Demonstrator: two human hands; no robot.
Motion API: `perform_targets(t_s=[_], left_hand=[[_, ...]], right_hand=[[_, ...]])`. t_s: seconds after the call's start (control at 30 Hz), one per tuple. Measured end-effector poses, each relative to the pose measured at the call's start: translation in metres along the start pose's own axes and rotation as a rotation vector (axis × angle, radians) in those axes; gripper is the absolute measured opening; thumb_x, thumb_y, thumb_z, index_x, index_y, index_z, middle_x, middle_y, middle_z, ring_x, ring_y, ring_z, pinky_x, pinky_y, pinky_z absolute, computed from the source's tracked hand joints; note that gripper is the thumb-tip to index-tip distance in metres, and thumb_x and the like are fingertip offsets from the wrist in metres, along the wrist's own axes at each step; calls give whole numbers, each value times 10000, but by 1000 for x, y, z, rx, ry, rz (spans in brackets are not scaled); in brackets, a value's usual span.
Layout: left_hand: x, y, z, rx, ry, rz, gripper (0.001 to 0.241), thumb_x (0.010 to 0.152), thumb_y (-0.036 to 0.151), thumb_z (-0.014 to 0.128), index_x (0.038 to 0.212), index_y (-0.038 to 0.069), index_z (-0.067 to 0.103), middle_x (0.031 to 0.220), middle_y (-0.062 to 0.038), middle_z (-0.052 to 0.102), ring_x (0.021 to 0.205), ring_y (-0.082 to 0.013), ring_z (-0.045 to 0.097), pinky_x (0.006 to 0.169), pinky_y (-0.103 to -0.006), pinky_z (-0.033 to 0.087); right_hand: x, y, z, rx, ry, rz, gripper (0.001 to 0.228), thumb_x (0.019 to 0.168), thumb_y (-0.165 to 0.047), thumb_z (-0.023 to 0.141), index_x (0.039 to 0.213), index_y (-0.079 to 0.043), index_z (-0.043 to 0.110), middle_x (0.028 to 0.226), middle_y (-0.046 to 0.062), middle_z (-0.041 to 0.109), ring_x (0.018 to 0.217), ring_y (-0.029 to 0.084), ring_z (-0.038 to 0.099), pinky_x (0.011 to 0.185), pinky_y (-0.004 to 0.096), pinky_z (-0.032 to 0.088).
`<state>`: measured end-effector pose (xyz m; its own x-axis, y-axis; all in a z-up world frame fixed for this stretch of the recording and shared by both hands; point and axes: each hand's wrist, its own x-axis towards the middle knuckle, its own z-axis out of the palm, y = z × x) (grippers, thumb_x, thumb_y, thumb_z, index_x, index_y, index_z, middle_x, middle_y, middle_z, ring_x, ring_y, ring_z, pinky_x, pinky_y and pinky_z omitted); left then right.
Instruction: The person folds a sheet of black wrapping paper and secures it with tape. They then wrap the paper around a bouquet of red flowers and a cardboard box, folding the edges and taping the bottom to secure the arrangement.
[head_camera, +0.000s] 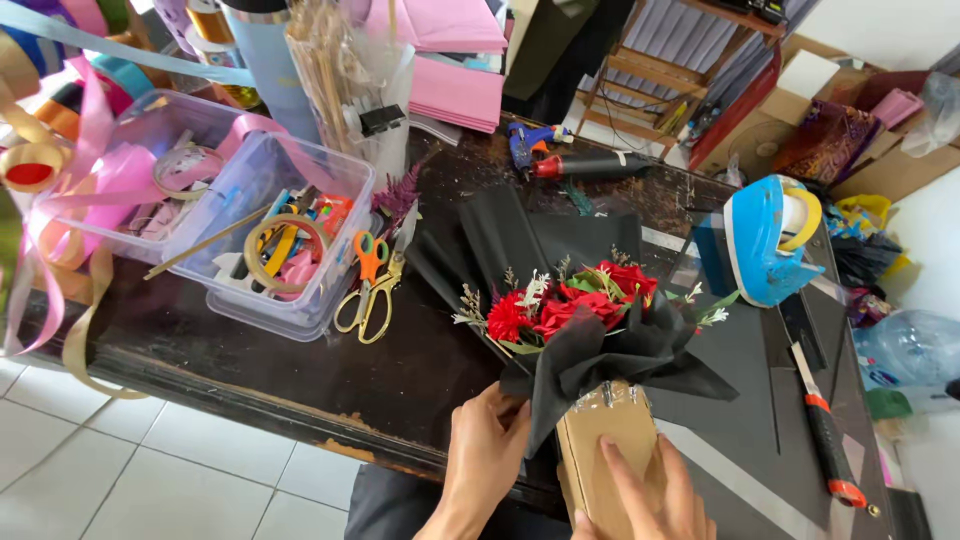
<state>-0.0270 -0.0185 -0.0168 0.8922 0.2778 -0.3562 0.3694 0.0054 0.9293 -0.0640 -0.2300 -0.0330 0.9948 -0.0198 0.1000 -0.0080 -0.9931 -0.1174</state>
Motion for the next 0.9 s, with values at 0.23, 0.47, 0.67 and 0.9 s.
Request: perform_targets(t_s=[0.23, 0.47, 0.67, 0.9], left_hand=[[-2, 2, 1, 4, 23, 34, 223, 1000, 235, 744, 833, 88, 730, 699, 15, 759, 758, -16, 598, 613, -302, 476], [2, -4, 7, 64, 77, 82, 395, 984, 348, 815, 752, 76, 649, 638, 34, 646, 784, -62, 419, 599, -339, 407], [17, 1, 15, 10, 32, 153, 464, 1041, 343, 839, 722, 120, 587, 581, -9, 522, 685, -126, 270, 610, -402, 295], [21, -11, -10, 185, 25, 65, 364, 962, 158, 762, 746, 85, 479, 634, -44, 521, 711, -95, 393, 620, -332, 333]], right_hand=[[1, 1, 5, -93, -11, -17, 1004, 544, -635, 862, 1490, -727, 535, 1682, -33, 479, 1258, 312, 691, 962, 573, 617], [0, 4, 12, -121, 33, -69, 1086, 517, -666, 853, 1537, -706, 483, 1664, 8, 476, 1197, 307, 707, 907, 559, 625], [14, -4, -5, -113, -89, 29, 943, 644, -677, 793, 1530, -727, 475, 1698, -39, 415, 1137, 274, 724, 913, 519, 622], [32, 14, 0, -30, -45, 22, 911, 694, -623, 741, 1567, -633, 478, 1754, -40, 396, 1435, 239, 563, 972, 559, 592]])
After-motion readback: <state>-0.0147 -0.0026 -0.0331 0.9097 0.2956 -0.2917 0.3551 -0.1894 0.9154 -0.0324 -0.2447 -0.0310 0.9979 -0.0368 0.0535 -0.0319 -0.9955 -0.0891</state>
